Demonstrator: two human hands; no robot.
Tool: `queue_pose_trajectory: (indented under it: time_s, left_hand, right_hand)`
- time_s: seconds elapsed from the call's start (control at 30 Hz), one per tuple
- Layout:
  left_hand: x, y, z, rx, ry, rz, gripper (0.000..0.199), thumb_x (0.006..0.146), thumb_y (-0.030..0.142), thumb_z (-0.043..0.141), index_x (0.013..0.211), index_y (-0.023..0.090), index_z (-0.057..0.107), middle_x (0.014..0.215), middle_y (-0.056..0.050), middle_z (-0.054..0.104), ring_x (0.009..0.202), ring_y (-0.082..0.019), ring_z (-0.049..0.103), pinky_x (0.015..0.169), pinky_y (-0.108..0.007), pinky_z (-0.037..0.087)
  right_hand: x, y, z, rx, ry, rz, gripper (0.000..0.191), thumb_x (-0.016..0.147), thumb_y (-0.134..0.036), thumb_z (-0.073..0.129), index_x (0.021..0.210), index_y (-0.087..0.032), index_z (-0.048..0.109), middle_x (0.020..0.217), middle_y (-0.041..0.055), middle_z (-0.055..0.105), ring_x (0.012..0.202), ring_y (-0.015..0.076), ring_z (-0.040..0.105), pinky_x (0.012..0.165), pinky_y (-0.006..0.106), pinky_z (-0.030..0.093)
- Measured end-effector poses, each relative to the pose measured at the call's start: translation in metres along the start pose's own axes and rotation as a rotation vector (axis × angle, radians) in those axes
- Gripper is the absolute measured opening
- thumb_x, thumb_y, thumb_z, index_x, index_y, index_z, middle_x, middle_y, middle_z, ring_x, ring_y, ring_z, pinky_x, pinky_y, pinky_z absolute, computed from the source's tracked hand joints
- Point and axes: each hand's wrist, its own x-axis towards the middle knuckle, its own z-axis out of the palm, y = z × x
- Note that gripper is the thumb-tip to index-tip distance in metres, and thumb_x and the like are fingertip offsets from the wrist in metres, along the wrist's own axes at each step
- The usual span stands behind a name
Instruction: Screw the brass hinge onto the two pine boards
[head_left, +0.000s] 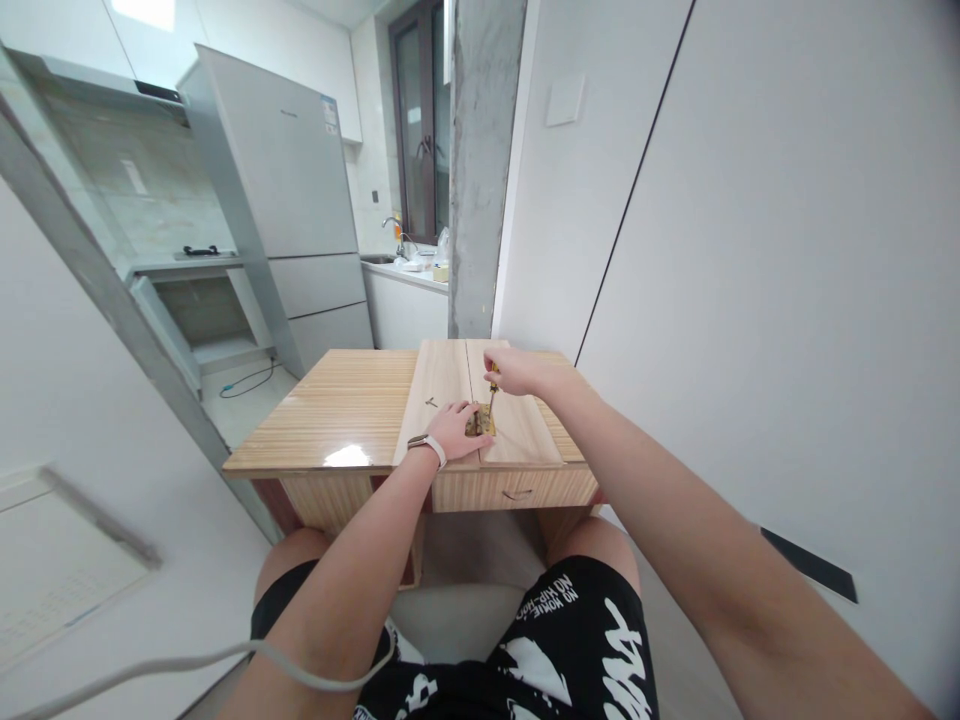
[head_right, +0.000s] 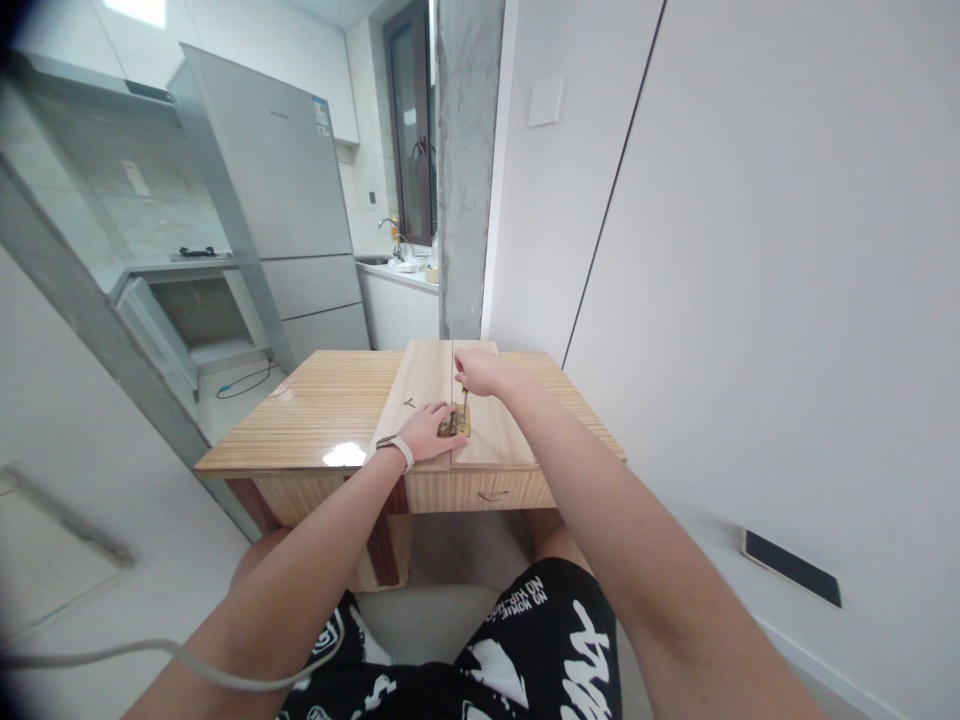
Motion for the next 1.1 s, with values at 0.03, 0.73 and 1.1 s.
queue_pose_trajectory:
  time_s: [0.03,0.73,1.1]
  left_hand:
    - [0.000,0.001,-0.001,0.002,0.000,-0.002,0.082,0.082,0.074,0.062,0.144,0.020,0.055,0.144,-0.013,0.058,0.132,-0.034,0.053,0.115,-0.047,0.040]
    - [0.000,0.000,-0.002,0.004,-0.020,-0.016,0.085,0.081,0.077,0.060,0.146,0.022,0.054,0.146,-0.013,0.057,0.134,-0.034,0.052,0.116,-0.048,0.040]
    - [-0.001,0.005,-0.006,0.010,-0.029,-0.030,0.083,0.082,0.075,0.061,0.145,0.021,0.054,0.148,-0.014,0.056,0.135,-0.035,0.052,0.116,-0.048,0.038]
  right_hand:
    - [0.001,0.000,0.002,-0.019,0.026,-0.008,0.012,0.099,-0.028,0.059,0.105,-0.019,0.063,0.107,0.0099,0.075,0.095,0.0217,0.067,0.070,0.028,0.039]
    - [-0.003,0.002,-0.001,0.032,0.031,-0.004,0.010,0.096,-0.025,0.061,0.104,-0.020,0.063,0.109,0.0079,0.074,0.096,0.0204,0.065,0.074,0.027,0.040]
    - [-0.003,0.000,0.007,-0.023,0.040,0.143,0.032,0.101,-0.046,0.054,0.100,-0.018,0.067,0.077,0.0082,0.075,0.073,0.0207,0.070,0.070,0.029,0.044]
